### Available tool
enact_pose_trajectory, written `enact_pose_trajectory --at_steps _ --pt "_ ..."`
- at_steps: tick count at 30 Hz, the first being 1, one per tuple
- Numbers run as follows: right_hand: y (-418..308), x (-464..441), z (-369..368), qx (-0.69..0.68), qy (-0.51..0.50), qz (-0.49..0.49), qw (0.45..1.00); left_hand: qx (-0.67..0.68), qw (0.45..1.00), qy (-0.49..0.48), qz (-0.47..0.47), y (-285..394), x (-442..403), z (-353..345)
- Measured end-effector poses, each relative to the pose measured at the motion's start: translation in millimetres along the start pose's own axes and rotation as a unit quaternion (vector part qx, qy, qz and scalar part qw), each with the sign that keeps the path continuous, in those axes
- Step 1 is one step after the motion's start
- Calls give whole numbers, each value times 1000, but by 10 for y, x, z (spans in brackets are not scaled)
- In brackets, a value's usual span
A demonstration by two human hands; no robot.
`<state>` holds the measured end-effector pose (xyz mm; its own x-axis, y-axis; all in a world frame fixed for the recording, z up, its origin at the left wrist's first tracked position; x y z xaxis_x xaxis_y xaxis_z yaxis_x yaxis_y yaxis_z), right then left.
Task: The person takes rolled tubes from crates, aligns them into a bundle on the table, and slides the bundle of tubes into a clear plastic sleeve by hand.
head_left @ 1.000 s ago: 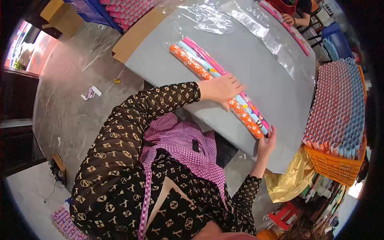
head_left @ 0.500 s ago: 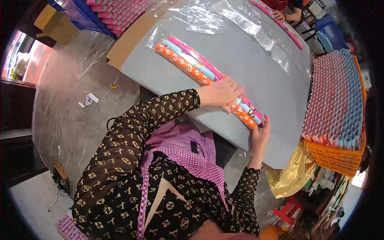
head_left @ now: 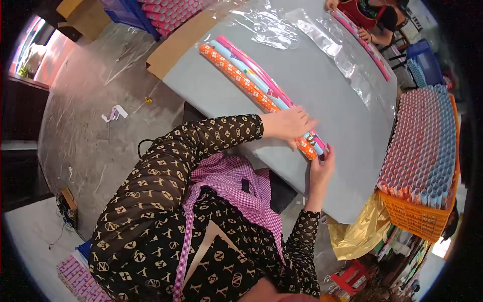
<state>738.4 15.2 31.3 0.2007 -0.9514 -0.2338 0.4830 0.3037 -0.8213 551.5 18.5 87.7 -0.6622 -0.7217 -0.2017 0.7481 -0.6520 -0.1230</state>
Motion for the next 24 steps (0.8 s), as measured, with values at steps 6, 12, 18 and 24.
enact_pose_trajectory --at_steps 6,12,18,24 --pt "138 -42 -55 -6 -16 -4 1000 2 1000 8 -8 176 -98 -46" --pt "209 -52 -61 -12 -20 11 1000 -3 1000 22 -13 253 -166 -82" --pt "65 -56 -48 -10 -26 -30 999 20 1000 13 -13 240 -198 -81" --pt "111 -69 -80 29 -4 27 999 93 995 14 -24 188 -206 -146"
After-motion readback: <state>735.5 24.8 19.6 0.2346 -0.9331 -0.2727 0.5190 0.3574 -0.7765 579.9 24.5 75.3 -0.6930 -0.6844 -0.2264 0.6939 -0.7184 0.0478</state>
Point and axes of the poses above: each hand's wrist, its own x-axis away from the middle knuckle, its own z-axis out of the back of the hand, y = z × x, the point moved 6 cm from there along -x, towards the middle knuckle, and after that the axes turned 5 degrees about -y, right-handed, at the moved point
